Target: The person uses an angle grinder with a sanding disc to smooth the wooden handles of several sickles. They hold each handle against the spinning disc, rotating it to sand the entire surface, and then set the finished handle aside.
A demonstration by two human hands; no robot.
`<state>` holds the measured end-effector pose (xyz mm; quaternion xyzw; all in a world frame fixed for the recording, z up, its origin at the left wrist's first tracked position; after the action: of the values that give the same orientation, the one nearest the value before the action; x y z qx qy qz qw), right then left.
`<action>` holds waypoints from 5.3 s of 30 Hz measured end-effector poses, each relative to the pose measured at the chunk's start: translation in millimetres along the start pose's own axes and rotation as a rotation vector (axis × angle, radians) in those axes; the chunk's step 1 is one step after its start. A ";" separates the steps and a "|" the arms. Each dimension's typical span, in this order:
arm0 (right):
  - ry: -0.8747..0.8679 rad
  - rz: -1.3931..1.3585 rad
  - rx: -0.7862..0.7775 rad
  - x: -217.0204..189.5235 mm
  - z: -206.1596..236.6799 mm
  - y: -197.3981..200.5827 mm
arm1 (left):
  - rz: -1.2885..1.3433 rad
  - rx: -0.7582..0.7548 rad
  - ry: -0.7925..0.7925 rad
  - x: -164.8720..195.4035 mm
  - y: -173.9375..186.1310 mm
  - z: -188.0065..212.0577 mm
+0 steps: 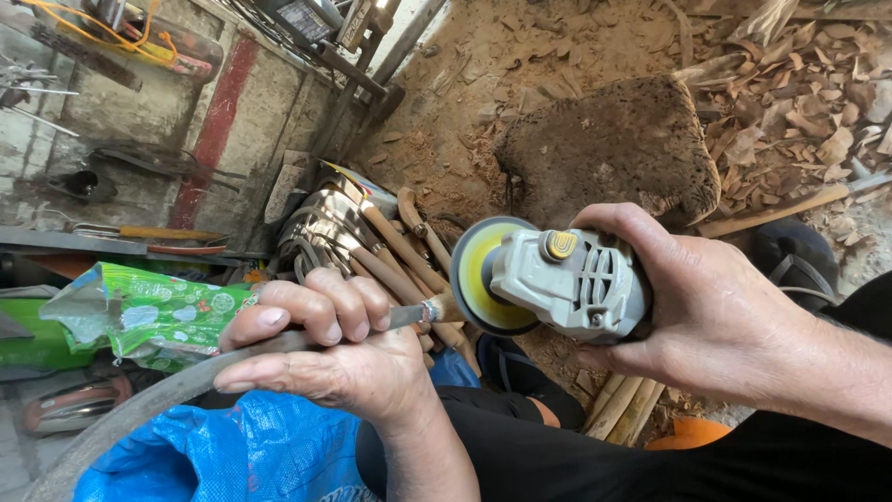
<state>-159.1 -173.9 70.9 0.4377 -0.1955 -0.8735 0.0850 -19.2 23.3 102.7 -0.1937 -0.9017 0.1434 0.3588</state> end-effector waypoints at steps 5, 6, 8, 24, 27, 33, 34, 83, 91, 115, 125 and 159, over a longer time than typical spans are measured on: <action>0.047 -0.034 0.006 -1.9 2.3 -4.1 | 0.041 -0.012 -0.027 3.2 3.9 2.4; 0.043 -0.038 0.005 -2.1 2.7 -4.9 | 0.045 -0.007 -0.031 3.7 4.7 4.0; 0.057 -0.043 0.005 -2.5 3.6 -5.8 | 0.112 0.015 -0.025 4.1 6.7 6.0; 0.026 0.022 -0.035 -5.1 5.6 -7.1 | 0.041 -0.013 -0.067 6.5 7.0 18.9; 0.030 0.020 -0.028 -7.7 6.0 -6.1 | 0.185 -0.018 -0.084 1.5 13.0 20.7; 0.055 -0.005 -0.021 -8.6 5.5 -6.9 | 0.306 -0.142 -0.118 -4.6 23.8 21.1; 0.052 -0.015 -0.022 -7.6 5.7 -6.4 | 0.327 -0.162 -0.105 -4.1 23.8 20.9; 0.003 0.010 -0.044 -9.1 3.6 0.6 | 0.474 -0.084 0.135 6.9 22.4 19.2; -0.077 0.052 -0.049 -7.9 3.5 5.4 | 0.523 -0.136 0.132 1.3 20.5 10.4; 0.052 -0.056 -0.096 -4.2 -4.5 -14.0 | 0.190 0.160 -0.077 3.8 2.0 7.9; -0.090 -0.020 -0.069 -2.8 -11.8 -5.4 | -0.020 0.101 -0.121 5.8 -2.7 5.2; -0.063 -0.054 -0.176 -5.8 -7.6 -8.6 | 0.292 -0.051 0.130 11.0 33.4 11.5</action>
<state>-149.4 -166.3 67.4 0.4057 -0.1088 -0.9027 0.0934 -26.4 56.4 87.8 -0.3406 -0.8423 0.1581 0.3866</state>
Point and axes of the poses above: each hand's wrist, its own z-axis away from the middle knuckle, its own y-axis out of the back of the hand, x = y × z, the point moved 2 cm from there along -z, towards the middle knuckle, and after that the axes turned 13 degrees about -y, right-handed, at the moved point
